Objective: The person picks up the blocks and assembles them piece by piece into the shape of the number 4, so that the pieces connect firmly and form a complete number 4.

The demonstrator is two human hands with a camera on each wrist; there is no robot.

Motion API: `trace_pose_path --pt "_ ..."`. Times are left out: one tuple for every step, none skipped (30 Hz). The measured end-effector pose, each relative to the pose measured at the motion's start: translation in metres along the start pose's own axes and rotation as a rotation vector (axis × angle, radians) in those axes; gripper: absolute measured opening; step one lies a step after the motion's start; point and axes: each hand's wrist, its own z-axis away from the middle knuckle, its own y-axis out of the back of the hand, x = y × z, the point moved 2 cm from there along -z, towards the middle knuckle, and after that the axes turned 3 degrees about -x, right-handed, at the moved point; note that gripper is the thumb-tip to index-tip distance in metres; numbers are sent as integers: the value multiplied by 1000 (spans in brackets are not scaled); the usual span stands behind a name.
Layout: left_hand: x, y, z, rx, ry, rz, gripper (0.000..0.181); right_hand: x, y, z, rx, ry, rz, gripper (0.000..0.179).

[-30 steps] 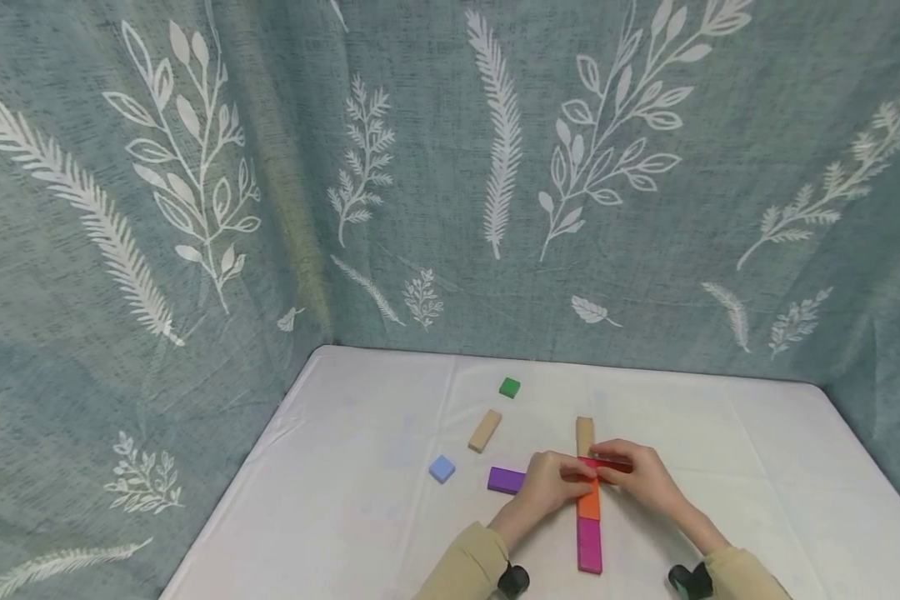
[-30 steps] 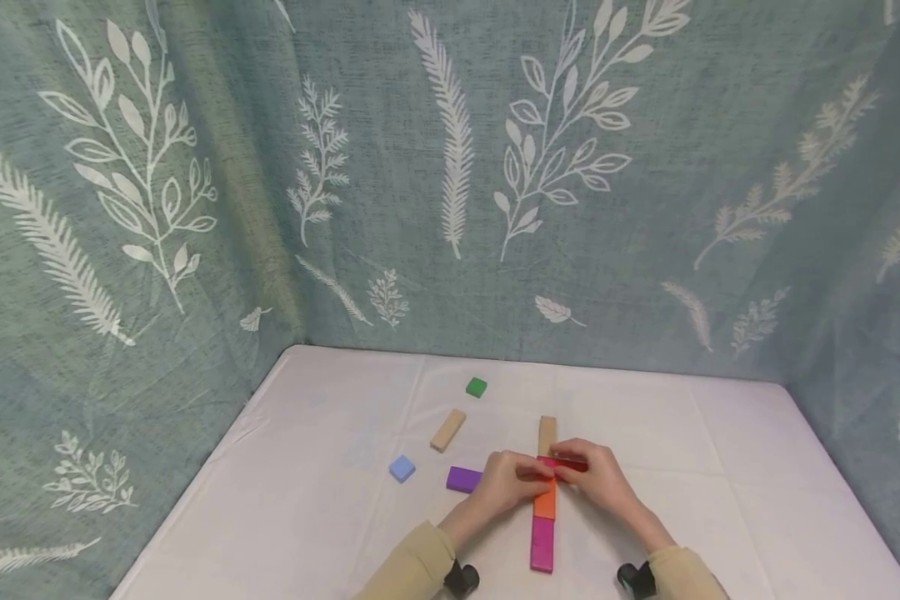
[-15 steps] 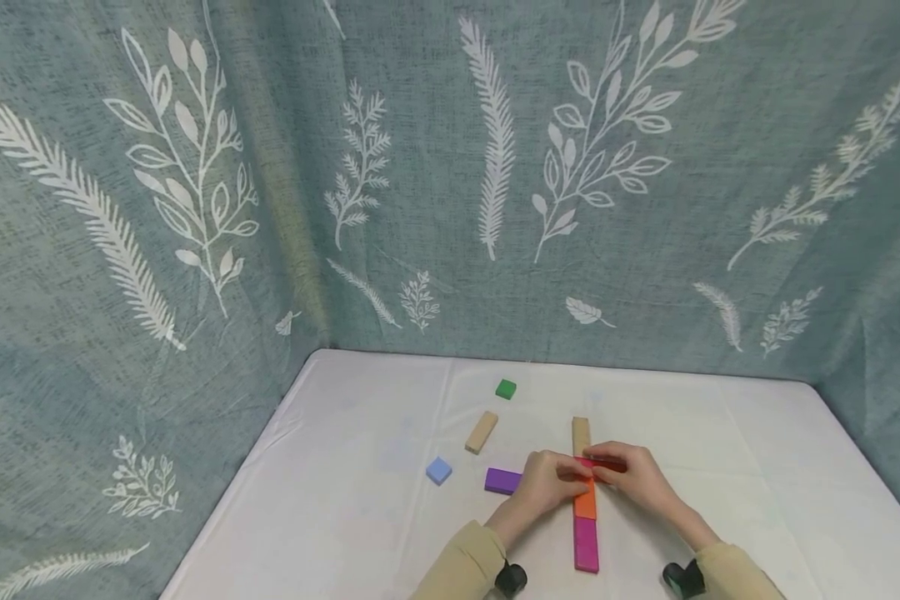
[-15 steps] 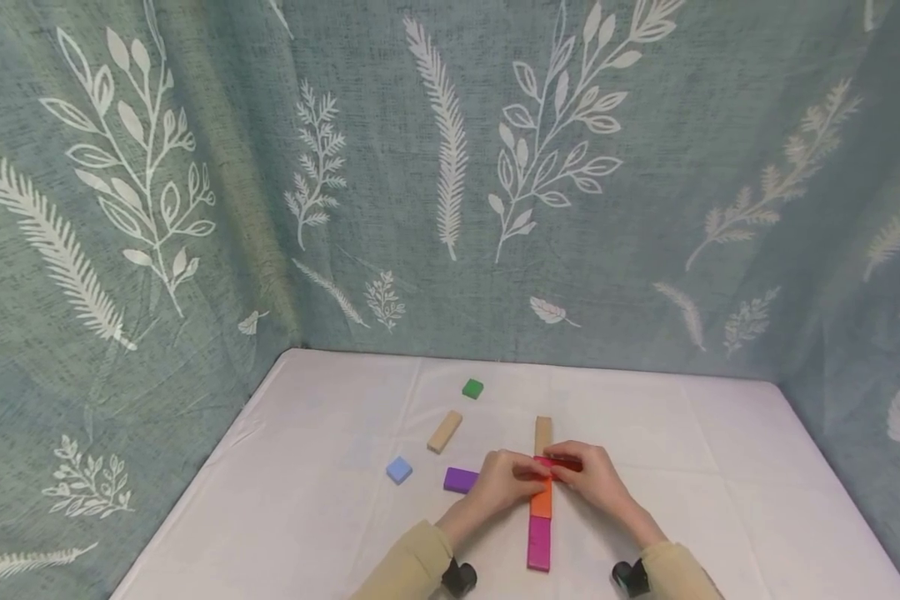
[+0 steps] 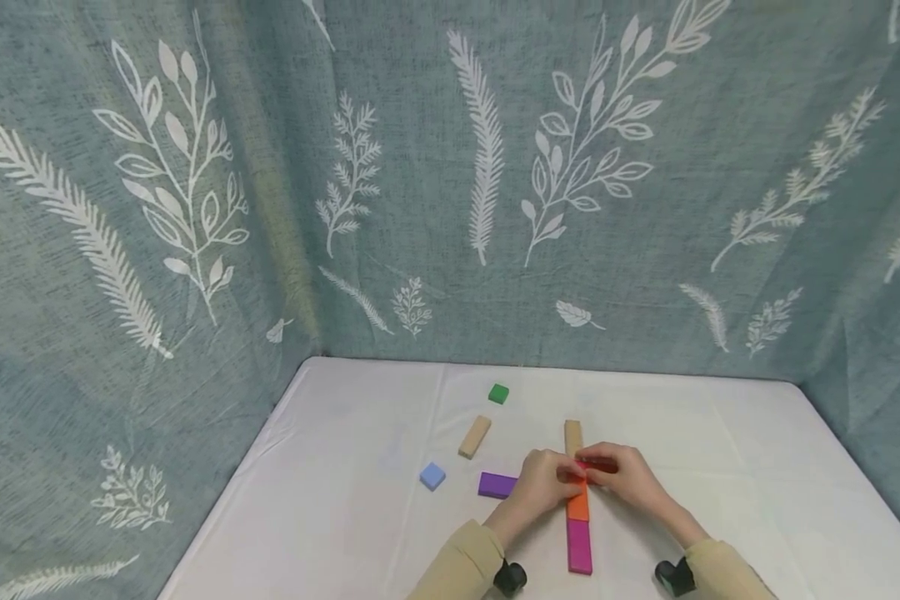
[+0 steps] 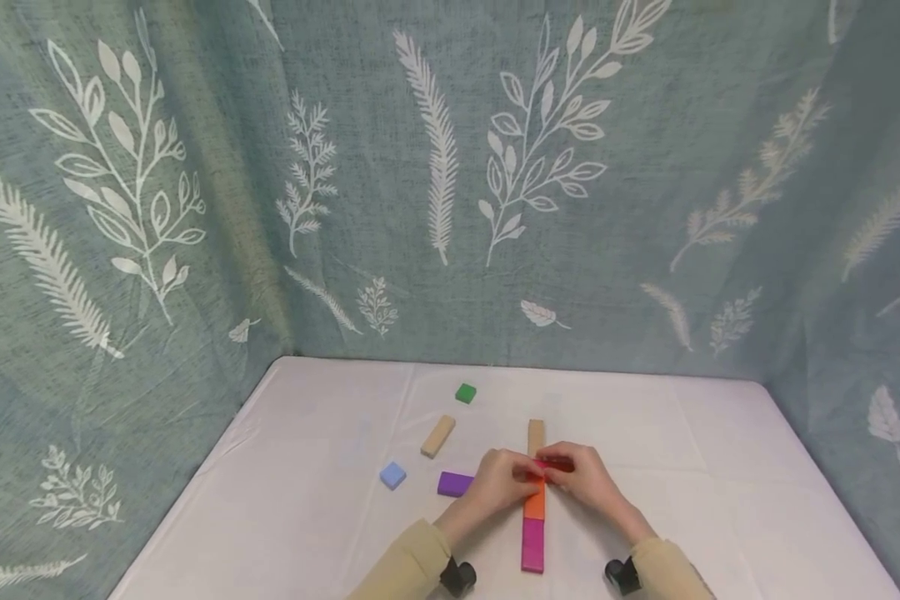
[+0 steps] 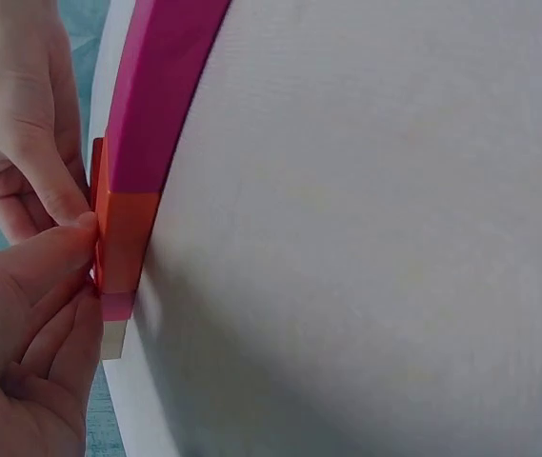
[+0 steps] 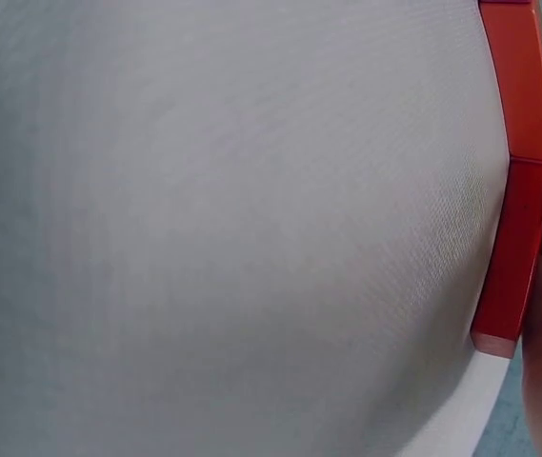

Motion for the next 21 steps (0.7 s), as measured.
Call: trace_pose_path --pt "0 0 0 1 -2 -16 14 0 0 0 -1 -6 -1 28" --pt "1 1 0 0 -3 -26 14 -1 0 0 -4 -9 -4 28" --pt "1 1 0 -3 1 -25 15 -1 0 0 -7 -13 -7 28" --pt "1 1 0 -3 -3 -23 15 -2 0 0 -10 -17 -11 28" --pt "2 1 1 -3 -4 -18 15 -3 0 0 -10 -20 -14 28" --pt "2 1 1 -3 -1 -10 15 -3 0 0 -10 -24 -17 28" --pt "3 0 1 -5 5 -1 15 -3 0 1 -10 -26 -17 28" --pt "4 0 1 -5 14 8 15 -3 0 1 -10 -27 -19 28" --pt "5 1 2 -3 18 19 15 -3 0 1 -7 -29 -17 28" --pt "6 1 2 -1 23 29 15 -3 0 1 -2 -29 -21 28" --pt "7 2 2 -1 35 46 14 -3 0 1 2 -29 -19 27" --pt "9 3 2 3 42 67 14 -3 0 1 7 -34 -18 27" --pt "10 5 1 9 49 83 15 -3 0 1 10 -31 -13 26" --pt "11 8 1 14 58 112 15 -3 1 1 12 -27 -11 26" --pt "13 10 1 20 63 139 15 -3 1 0 14 -27 -5 26" --pt "14 13 1 28 66 159 16 -3 0 0 14 -32 -4 26" --pt "15 16 1 38 58 175 16 -2 0 0 14 -34 3 26" --pt "15 18 0 50 40 185 17 -2 0 0 13 -36 3 27" --pt "16 21 0 61 28 195 17 -1 0 0 11 -33 3 28" --pt "16 24 0 71 11 208 17 -1 0 0 9 -34 1 28" --pt "16 26 0 81 -5 209 17 0 0 0 6 -37 -1 29"
